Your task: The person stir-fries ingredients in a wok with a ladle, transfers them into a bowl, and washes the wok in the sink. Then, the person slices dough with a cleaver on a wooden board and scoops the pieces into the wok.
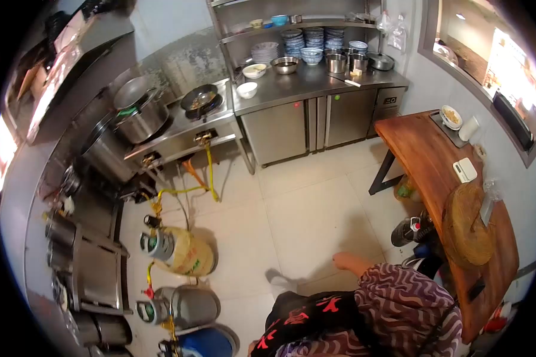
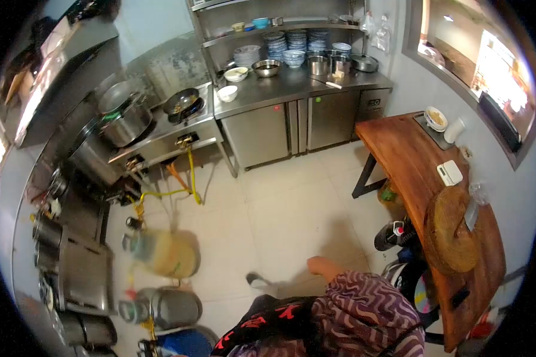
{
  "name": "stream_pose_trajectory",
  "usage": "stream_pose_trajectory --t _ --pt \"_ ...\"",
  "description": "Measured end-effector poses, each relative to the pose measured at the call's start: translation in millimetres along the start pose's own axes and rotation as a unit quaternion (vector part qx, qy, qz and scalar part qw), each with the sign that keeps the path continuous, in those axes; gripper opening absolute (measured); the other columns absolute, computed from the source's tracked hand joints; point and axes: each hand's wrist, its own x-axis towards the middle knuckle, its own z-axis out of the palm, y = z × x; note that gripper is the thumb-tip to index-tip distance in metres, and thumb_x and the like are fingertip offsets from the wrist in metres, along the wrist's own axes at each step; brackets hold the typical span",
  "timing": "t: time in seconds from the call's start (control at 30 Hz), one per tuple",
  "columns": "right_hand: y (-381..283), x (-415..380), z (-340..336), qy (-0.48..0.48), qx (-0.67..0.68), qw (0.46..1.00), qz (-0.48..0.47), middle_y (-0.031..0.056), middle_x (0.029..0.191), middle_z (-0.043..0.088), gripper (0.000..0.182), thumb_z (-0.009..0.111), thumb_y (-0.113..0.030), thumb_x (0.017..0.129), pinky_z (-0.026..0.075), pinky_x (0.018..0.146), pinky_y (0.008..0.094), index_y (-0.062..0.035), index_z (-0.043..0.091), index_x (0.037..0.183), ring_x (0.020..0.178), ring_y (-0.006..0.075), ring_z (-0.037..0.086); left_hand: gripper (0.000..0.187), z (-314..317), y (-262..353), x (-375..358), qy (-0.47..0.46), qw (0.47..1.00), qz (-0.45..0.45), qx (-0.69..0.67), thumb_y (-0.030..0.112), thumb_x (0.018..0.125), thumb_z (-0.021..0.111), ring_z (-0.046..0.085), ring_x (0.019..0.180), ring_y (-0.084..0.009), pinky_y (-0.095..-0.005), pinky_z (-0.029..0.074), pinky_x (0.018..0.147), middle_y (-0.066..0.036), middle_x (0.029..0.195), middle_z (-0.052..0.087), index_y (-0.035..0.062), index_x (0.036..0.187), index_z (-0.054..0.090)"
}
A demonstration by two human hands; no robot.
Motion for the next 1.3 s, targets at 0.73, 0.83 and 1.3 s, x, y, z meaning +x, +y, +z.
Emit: stream_pose_trajectory --t 0.73,0.83,1.3 --pt "-111.5 358.6 -296.0 0.016 0.187 0.975 -0.123 0.0191 0.09 0.062 0.03 0.05 -0.02 0.08 0.047 0.073 0.0437 0.0001 0.061 0.1 0.081 0.0324 0.058 0.046 -361.0 423.5 521.0 -0.075 0.967 0.233 0.076 0.037 0.076 0.059 0.062 0.088 -0.037 -0.0403 0.049 0.078 -0.024 0.089 0.064 0.0009 0.102 0.064" --pt "-130.7 475.4 -358.2 0.029 0.273 0.941 -0.199 0.0139 0.091 0.06 0.027 0.052 -0.02 0.083 0.047 0.071 0.0423 -0.0019 0.058 0.102 0.081 0.0303 0.058 0.046 -362.1 407.5 559.0 -0.083 0.974 0.202 0.057 0.037 0.075 0.059 0.062 0.087 -0.0373 -0.0407 0.049 0.077 -0.024 0.088 0.064 0.0009 0.102 0.064" --pt "-300.8 735.1 -661.7 0.061 0.587 0.802 -0.096 0.0048 0.082 0.055 0.033 0.059 -0.031 0.085 0.047 0.06 0.0313 -0.0046 0.055 0.104 0.071 0.0155 0.054 0.037 -518.0 508.0 567.0 0.067 0.85 -0.087 -0.515 0.025 0.086 0.048 0.063 0.071 -0.0273 -0.0386 0.052 0.058 -0.018 0.092 0.061 0.0013 0.114 0.046"
